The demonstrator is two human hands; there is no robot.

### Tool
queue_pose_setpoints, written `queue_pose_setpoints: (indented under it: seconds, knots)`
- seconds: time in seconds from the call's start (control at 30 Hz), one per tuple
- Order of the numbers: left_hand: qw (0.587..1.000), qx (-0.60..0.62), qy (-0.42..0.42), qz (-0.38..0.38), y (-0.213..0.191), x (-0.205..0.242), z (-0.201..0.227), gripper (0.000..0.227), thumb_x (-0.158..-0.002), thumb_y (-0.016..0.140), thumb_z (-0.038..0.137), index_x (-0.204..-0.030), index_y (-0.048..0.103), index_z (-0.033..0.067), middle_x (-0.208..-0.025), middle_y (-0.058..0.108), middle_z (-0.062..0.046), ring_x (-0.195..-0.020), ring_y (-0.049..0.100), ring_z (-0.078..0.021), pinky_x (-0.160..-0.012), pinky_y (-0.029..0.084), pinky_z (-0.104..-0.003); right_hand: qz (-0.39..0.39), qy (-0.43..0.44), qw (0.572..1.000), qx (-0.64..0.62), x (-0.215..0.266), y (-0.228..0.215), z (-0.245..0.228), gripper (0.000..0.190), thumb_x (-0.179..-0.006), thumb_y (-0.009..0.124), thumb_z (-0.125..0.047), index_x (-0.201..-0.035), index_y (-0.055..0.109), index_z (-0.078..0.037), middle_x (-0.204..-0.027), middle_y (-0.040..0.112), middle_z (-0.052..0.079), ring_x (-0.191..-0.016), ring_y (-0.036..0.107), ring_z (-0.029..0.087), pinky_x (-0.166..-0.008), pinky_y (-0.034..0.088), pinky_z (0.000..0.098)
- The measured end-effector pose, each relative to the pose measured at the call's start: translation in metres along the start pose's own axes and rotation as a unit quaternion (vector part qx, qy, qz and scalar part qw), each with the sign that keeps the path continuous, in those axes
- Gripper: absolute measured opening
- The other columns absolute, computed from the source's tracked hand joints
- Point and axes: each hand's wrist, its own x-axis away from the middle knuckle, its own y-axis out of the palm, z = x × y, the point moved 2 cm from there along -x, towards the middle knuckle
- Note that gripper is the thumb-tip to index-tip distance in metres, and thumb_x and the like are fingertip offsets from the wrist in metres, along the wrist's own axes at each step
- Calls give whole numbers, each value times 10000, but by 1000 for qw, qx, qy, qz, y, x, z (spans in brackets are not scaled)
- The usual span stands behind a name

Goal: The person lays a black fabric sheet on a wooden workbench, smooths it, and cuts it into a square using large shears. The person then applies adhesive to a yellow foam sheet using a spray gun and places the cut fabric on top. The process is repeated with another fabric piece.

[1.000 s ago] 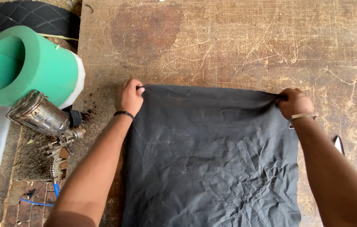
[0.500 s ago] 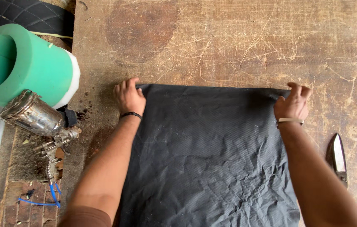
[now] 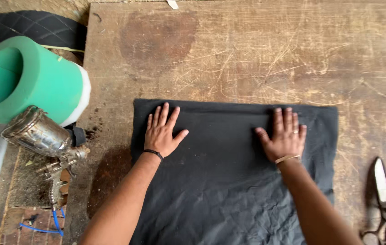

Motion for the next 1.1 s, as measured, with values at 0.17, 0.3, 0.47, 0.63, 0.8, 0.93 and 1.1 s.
queue_pose_setpoints:
  seconds: [0.17, 0.3, 0.47, 0.63, 0.8, 0.93, 1.1]
  knots:
    - [992, -72, -23, 103, 9, 18, 36, 778, -992, 536, 555, -1605, 331, 121, -1655, 251, -248, -1526, 232, -437, -1222, 173, -609, 92, 1, 996, -11, 23, 19, -20, 833, -1059, 304, -658, -1628, 169, -66, -1703, 124, 193, -1555, 67, 395, -1202, 36, 597]
    - [996, 7, 77, 45, 27, 76, 109, 756, -962, 546, 500, -1588, 354, 122, -1651, 297, -206, -1534, 254, -411, -1230, 184, -605, -50, -182, 982, 14, 104, 33, -92, 775, -985, 471, -567, -1614, 243, -175, -1694, 144, 140, -1557, 148, 357, -1227, 106, 593]
    - [999, -7, 34, 14, 21, 122, 71, 773, -913, 574, 532, -1550, 374, 142, -1624, 297, -206, -1493, 261, -407, -1186, 176, -627, 57, 9, 997, -56, 114, 22, 18, 962, -943, 486, -682, -1594, 249, -16, -1671, 182, 229, -1531, 174, 397, -1218, 131, 547]
    - [997, -26, 27, 71, 25, 140, 79, 816, -950, 560, 505, -1587, 335, 47, -1656, 269, -247, -1528, 234, -440, -1217, 182, -610, 79, 67, 994, -42, 136, 24, 20, 832, -1057, 466, -554, -1604, 283, 45, -1687, 220, 256, -1561, 197, 415, -1265, 156, 526]
    - [991, -46, 126, -2, 48, 193, 130, 759, -965, 533, 482, -1613, 341, 138, -1681, 279, -162, -1551, 237, -352, -1239, 184, -554, -14, -98, 994, -55, 205, 43, -70, 782, -938, 512, -555, -1555, 349, -104, -1654, 275, 151, -1532, 233, 340, -1225, 172, 545]
    - [998, -23, 62, 13, 34, 218, 68, 819, -937, 539, 542, -1592, 301, 112, -1653, 242, -215, -1522, 221, -399, -1216, 174, -567, 67, 65, 992, -82, 227, 41, 7, 921, -948, 478, -655, -1590, 291, -22, -1669, 234, 210, -1534, 215, 369, -1226, 162, 544]
    - [998, -27, 49, 43, 43, 222, 71, 847, -949, 510, 543, -1601, 257, 66, -1662, 205, -248, -1532, 204, -429, -1228, 156, -581, 98, 142, 984, -43, 241, 39, 7, 876, -1021, 448, -591, -1603, 243, 31, -1690, 178, 243, -1575, 137, 396, -1238, 112, 558]
